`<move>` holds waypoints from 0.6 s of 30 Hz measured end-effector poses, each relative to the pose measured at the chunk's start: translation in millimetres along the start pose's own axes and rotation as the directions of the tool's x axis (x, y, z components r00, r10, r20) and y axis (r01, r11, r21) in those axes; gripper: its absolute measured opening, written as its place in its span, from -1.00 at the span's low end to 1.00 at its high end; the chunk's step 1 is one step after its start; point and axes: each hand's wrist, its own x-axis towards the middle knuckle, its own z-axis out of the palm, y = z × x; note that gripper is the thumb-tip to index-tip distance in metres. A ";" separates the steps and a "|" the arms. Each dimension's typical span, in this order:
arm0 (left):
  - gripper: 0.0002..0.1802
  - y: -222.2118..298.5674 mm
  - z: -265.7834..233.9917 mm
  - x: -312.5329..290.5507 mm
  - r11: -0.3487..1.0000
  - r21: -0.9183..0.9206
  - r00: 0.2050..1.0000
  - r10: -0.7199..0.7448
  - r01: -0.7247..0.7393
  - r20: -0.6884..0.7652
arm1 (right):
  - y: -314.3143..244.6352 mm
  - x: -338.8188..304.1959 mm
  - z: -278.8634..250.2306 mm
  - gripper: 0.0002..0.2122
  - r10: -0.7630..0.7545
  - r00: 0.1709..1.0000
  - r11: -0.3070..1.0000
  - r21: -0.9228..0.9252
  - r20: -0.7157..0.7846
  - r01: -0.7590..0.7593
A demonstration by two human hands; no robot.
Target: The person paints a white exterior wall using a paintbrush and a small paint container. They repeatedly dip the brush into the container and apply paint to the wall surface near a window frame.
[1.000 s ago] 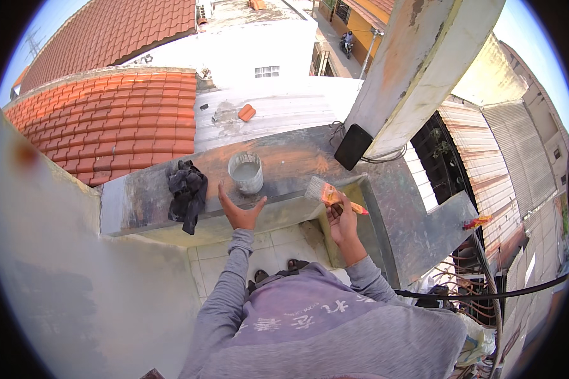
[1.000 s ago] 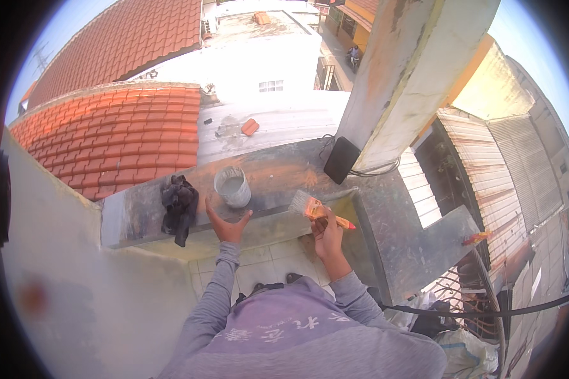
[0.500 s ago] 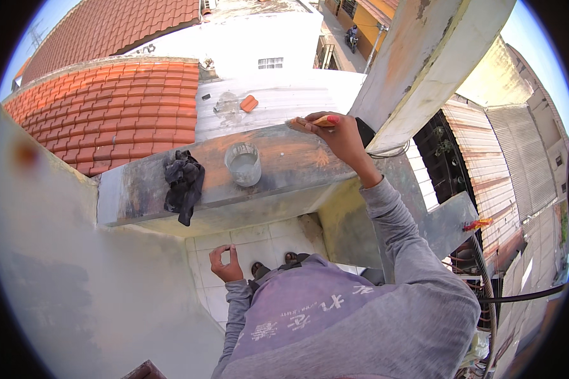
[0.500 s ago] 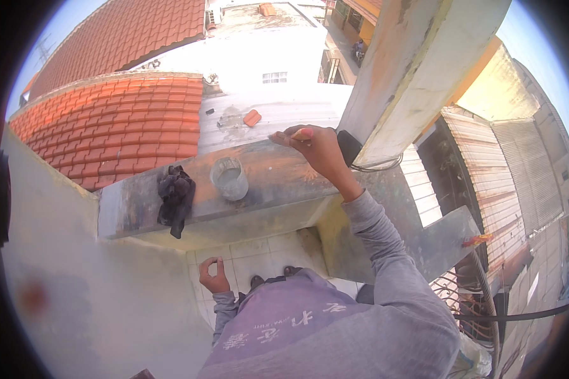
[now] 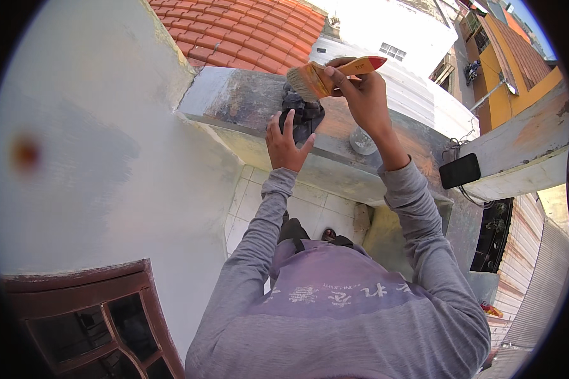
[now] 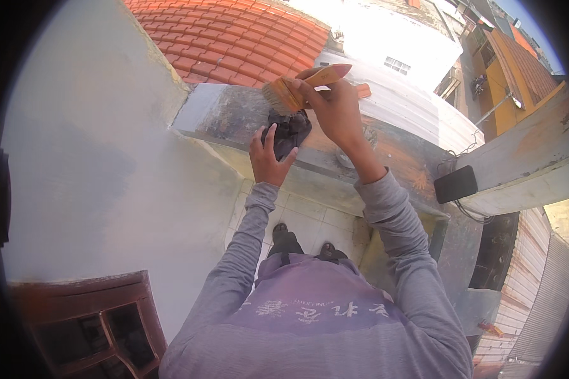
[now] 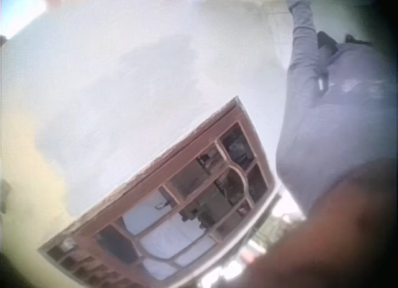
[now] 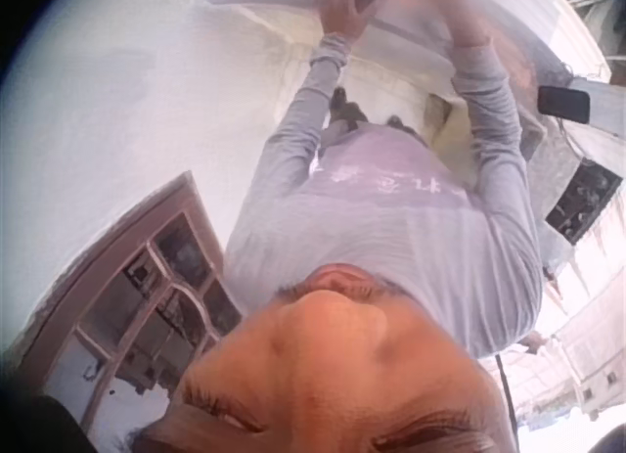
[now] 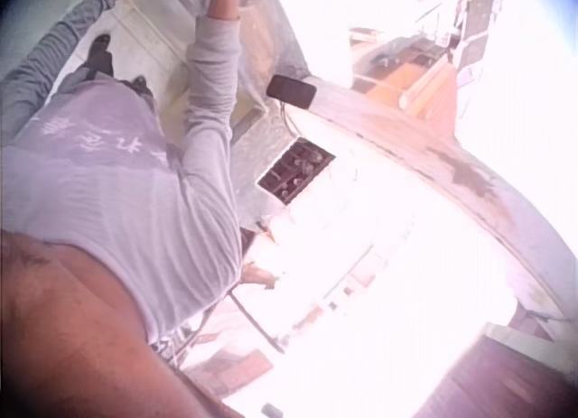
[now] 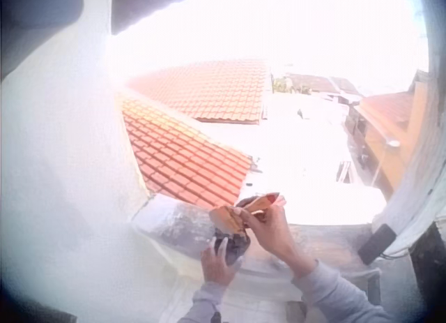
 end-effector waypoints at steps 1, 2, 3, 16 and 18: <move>-0.08 -9.9 13.2 8.4 0.997 0.057 0.999 0.041 -0.043 0.035 | 7.7 13.1 16.3 -0.73 -0.017 0.999 1.000 -0.022 0.051 0.018; -0.09 -19.9 30.3 9.8 0.994 0.099 0.992 0.041 -0.053 0.120 | 18.3 27.6 31.0 -0.71 -0.032 0.995 0.998 -0.045 0.091 0.036; -0.09 -26.2 42.2 7.2 0.993 0.101 0.986 0.039 -0.056 0.163 | 35.5 42.4 48.1 -0.73 -0.063 0.985 0.996 -0.046 0.163 0.071; -0.09 -58.8 38.2 -5.3 0.985 -0.157 0.859 0.145 -0.077 0.492 | 236.3 215.5 234.8 -0.75 0.098 0.962 0.828 -0.558 0.253 0.063; -0.03 -70.5 39.9 -14.3 0.961 -0.276 0.864 0.152 -0.015 0.479 | 232.0 240.0 235.9 -0.77 -0.105 0.989 0.696 -0.703 0.107 0.150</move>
